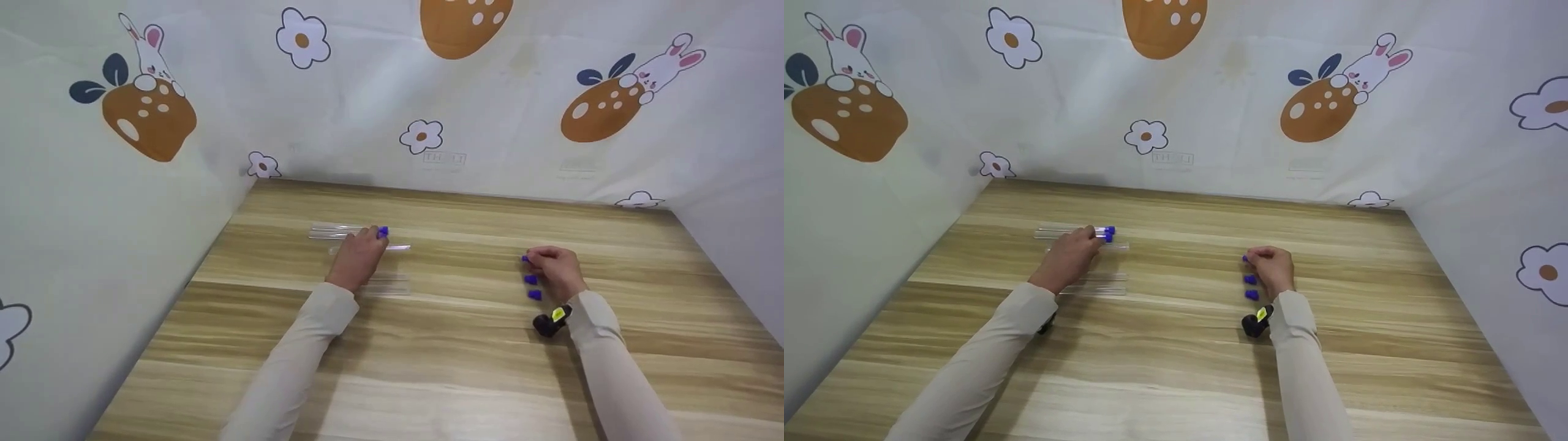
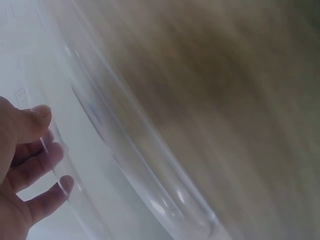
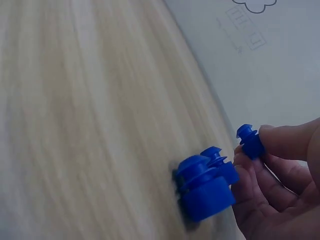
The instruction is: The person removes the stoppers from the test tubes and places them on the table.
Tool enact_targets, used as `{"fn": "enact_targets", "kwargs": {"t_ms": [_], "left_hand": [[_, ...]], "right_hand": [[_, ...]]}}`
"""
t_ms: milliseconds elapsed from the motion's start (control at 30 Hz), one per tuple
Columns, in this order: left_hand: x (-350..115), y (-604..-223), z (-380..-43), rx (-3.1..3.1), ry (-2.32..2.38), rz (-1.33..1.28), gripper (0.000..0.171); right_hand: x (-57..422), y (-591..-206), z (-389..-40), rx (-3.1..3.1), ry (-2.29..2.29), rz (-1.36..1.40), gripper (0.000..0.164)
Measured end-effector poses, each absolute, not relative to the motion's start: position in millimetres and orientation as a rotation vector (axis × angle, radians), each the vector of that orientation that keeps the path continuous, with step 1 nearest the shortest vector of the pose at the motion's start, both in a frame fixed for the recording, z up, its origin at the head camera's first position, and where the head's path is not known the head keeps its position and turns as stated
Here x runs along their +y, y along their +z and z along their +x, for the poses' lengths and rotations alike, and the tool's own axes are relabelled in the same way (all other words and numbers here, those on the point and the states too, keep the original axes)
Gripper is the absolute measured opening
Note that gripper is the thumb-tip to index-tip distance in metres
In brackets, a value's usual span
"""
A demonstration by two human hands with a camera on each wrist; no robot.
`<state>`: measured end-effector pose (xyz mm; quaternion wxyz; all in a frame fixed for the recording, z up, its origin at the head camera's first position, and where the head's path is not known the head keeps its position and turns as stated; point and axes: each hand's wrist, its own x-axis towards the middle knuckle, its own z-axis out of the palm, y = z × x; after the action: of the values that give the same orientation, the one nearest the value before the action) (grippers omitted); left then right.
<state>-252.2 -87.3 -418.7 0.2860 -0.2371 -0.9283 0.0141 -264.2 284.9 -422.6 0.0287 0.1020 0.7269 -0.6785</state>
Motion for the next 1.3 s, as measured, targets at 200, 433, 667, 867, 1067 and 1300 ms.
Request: {"fn": "enact_targets", "kwargs": {"t_ms": [200, 433, 667, 867, 1067, 1300], "left_hand": [[-86.6, -421.6, -255.4, -2.541, 0.051, -0.622, 0.008], [-86.3, -420.0, -258.5, -2.622, -0.037, -0.648, 0.01], [-87.2, -419.5, -261.6, -2.719, -0.099, -0.662, 0.011], [-86.6, -420.9, -263.8, -2.754, -0.062, -0.656, 0.011], [-86.6, -422.2, -266.0, -2.759, -0.101, -0.655, 0.013], [-87.7, -422.0, -265.2, -2.795, -0.102, -0.648, 0.013]], "right_hand": [[287.2, -425.8, -262.6, 2.302, -2.033, 0.339, 0.018], [288.3, -425.1, -264.4, 2.412, -1.904, 0.332, 0.032], [289.2, -425.9, -264.7, 2.455, -1.77, 0.369, 0.037], [289.4, -430.7, -263.3, 2.38, -1.83, 0.393, 0.024], [291.0, -432.1, -264.0, 2.484, -1.803, 0.324, 0.02], [289.7, -432.3, -263.6, 2.39, -1.866, 0.353, 0.031]]}}
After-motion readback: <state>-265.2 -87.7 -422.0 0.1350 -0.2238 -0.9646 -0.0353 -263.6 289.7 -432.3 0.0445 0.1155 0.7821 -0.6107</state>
